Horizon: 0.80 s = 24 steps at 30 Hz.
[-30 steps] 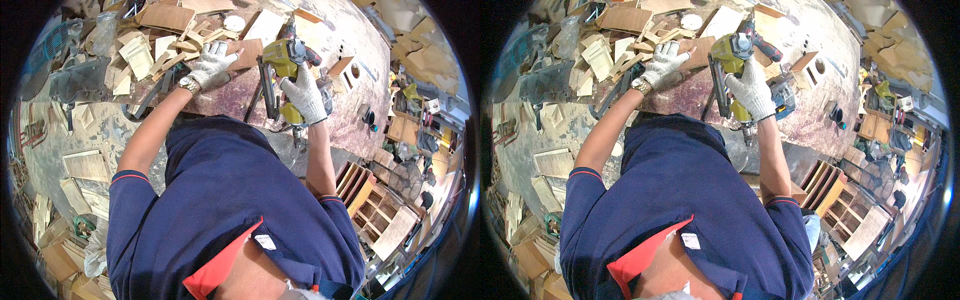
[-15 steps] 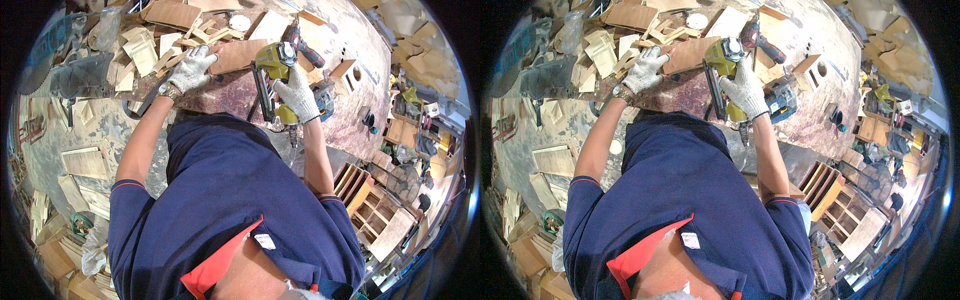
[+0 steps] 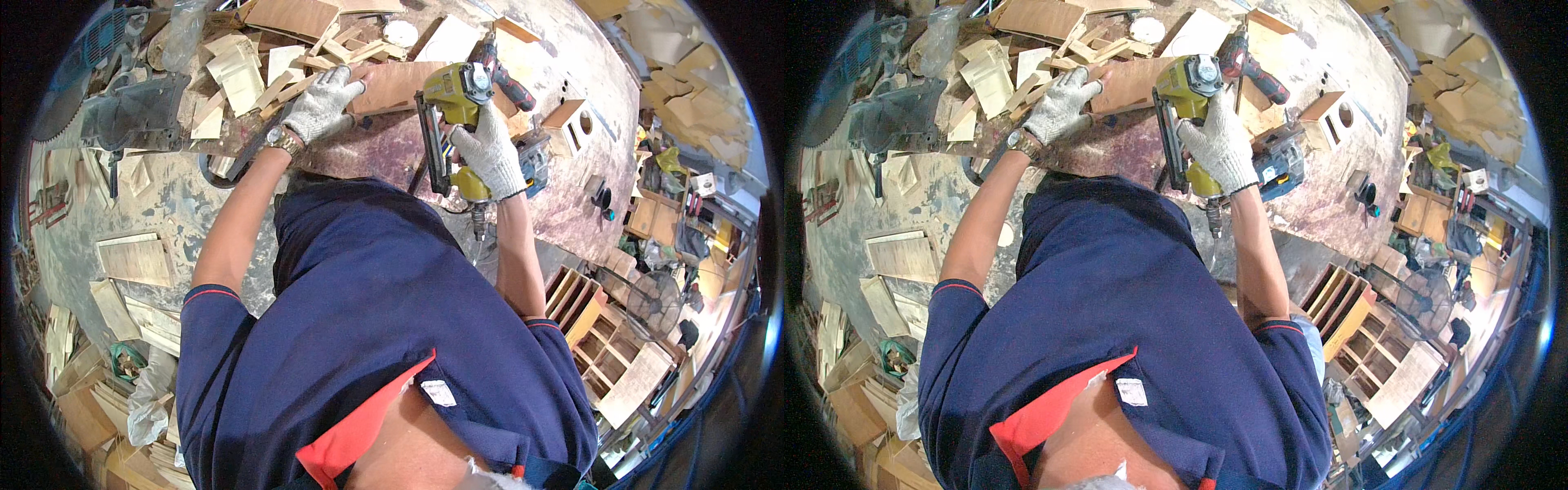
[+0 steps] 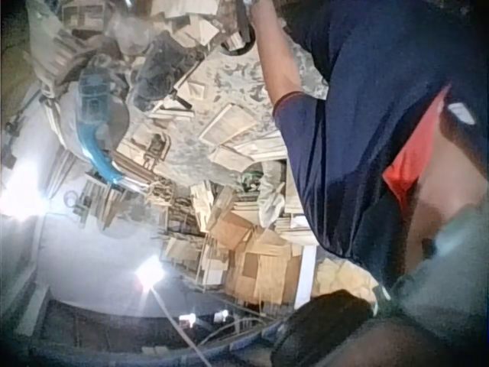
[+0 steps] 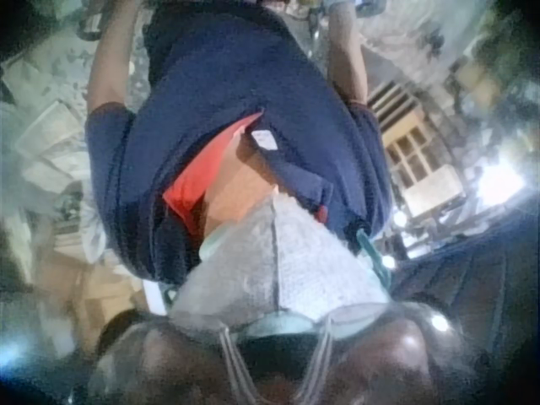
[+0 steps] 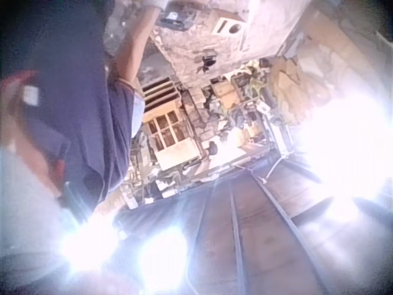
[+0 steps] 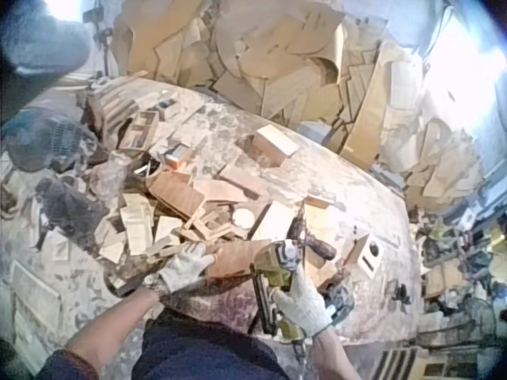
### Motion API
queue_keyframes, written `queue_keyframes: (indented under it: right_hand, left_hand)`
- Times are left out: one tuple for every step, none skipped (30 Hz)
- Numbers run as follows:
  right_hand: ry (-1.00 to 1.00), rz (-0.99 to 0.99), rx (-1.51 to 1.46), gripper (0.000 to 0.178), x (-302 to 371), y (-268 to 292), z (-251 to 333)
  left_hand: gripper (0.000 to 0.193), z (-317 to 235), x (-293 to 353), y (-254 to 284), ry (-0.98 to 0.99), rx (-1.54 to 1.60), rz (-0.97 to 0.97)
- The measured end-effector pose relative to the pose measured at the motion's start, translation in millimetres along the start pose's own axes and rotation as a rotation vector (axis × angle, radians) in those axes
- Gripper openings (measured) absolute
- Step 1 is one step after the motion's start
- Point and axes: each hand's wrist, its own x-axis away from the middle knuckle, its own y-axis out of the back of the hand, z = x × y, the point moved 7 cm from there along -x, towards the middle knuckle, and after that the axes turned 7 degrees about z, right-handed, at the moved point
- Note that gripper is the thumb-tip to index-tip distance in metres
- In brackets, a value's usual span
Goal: The person uses a pneumatic nail gun to fasten small wooden pieces into box-like structures on a cluttered workbench. They repeatedly pick up pieces, align them, and drive nails to join the parts.
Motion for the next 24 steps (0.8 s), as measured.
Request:
queue_keyframes:
  right_hand:
    - [-0.009,-0.003,-0.014,0.054,1.9,-0.1,2.8]
    - [-0.019,-0.006,-0.028,0.055,5.0,0.0,4.9]
    - [-0.004,-0.015,-0.078,0.055,8.0,1.0,8.1]
    - [0.014,-0.027,-0.129,0.055,10.9,3.2,10.9]
    - [0.027,-0.039,-0.18,0.056,14.3,5.3,12.3]
    - [0.02,-0.044,-0.175,0.055,15.4,7.5,12.6]
    - [0.012,-0.051,-0.17,0.054,15.8,10.3,11.9]
    - [0.012,-0.051,-0.164,0.053,16.0,12.1,10.9]
    - [0.002,-0.072,-0.036,0.053,12.7,16.2,10.1]
    - [0.014,-0.073,-0.073,0.053,12.7,17.6,7.8]
    - [0.007,-0.074,-0.102,0.053,12.6,19.2,3.8]
    - [0.009,-0.067,-0.135,0.053,12.4,19.7,0.2]
    - [-0.021,-0.076,-0.123,0.059,11.6,22.3,-4.7]
    - [-0.005,-0.073,-0.118,0.057,10.2,23.1,-5.9]
    - [0.009,-0.068,-0.113,0.055,9.9,23.3,-6.6]
    - [0.013,-0.063,-0.1,0.052,9.9,23.4,-7.3]
    - [0.019,-0.082,-0.062,0.052,9.9,25.5,-6.6]
    - [0.063,-0.044,-0.062,0.054,9.3,23.9,-3.1]
    - [0.056,-0.01,-0.045,0.056,9.3,22.9,-2.8]
    - [0.037,0.021,-0.02,0.058,7.7,22.9,-2.6]
    - [0.04,0.065,-0.036,0.058,6.9,21.8,-1.9]
    - [0.015,0.07,-0.03,0.058,6.2,20.6,-3.7]
    - [0.012,0.076,-0.027,0.059,3.8,19.8,-4.4]
    - [0.046,0.099,-0.035,0.059,1.0,17.6,-3.3]
  left_hand:
    - [0.068,3.7,3.4,-0.9,0.074,0.091,-0.016]
    - [0.065,4.0,10.9,-3.4,0.156,0.173,-0.04]
    - [0.062,6.2,16.6,-5.4,0.236,0.251,-0.067]
    - [0.056,2.5,17.3,-6.9,0.204,0.33,-0.082]
    - [0.051,-5.1,19.5,-10.8,0.171,0.412,-0.094]
    - [0.045,-6.7,19.0,-17.7,0.183,0.494,-0.05]
    - [0.038,-13.1,20.3,-18.6,0.177,0.569,-0.14]
    - [0.035,-17.1,15.8,-19.8,0.145,0.579,-0.181]
    - [0.033,-22.8,11.3,-21.7,0.112,0.582,-0.225]
    - [0.03,-28.1,8.1,-23.5,0.08,0.589,-0.27]
    - [0.025,-32.2,3.7,-30.5,0.087,0.577,-0.232]
    - [0.024,-33.1,2.3,-33.2,0.088,0.57,-0.237]
    - [0.023,-33.4,0.6,-36.2,0.091,0.557,-0.225]
    - [0.023,-33.1,-0.4,-37.7,0.098,0.548,-0.225]
    - [0.021,-35.1,0.2,-35.8,0.061,0.507,-0.248]
    - [0.02,-37.2,1.2,-35.3,0.038,0.471,-0.254]
    - [0.019,-37.9,2.0,-34.3,0.026,0.436,-0.258]
    - [0.018,-38.9,2.7,-33.7,0.016,0.405,-0.258]
    - [0.016,-40.6,3.6,-32.6,-0.007,0.388,-0.263]
    - [0.016,-41.6,3.9,-31.6,-0.012,0.381,-0.274]
    - [0.016,-42.4,4.0,-30.6,-0.015,0.375,-0.284]
    - [0.017,-43.3,4.3,-29.9,-0.018,0.37,-0.292]
    - [0.018,-42.0,3.2,-30.4,0.001,0.385,-0.283]
    - [0.019,-40.5,1.8,-31.0,0.02,0.4,-0.273]
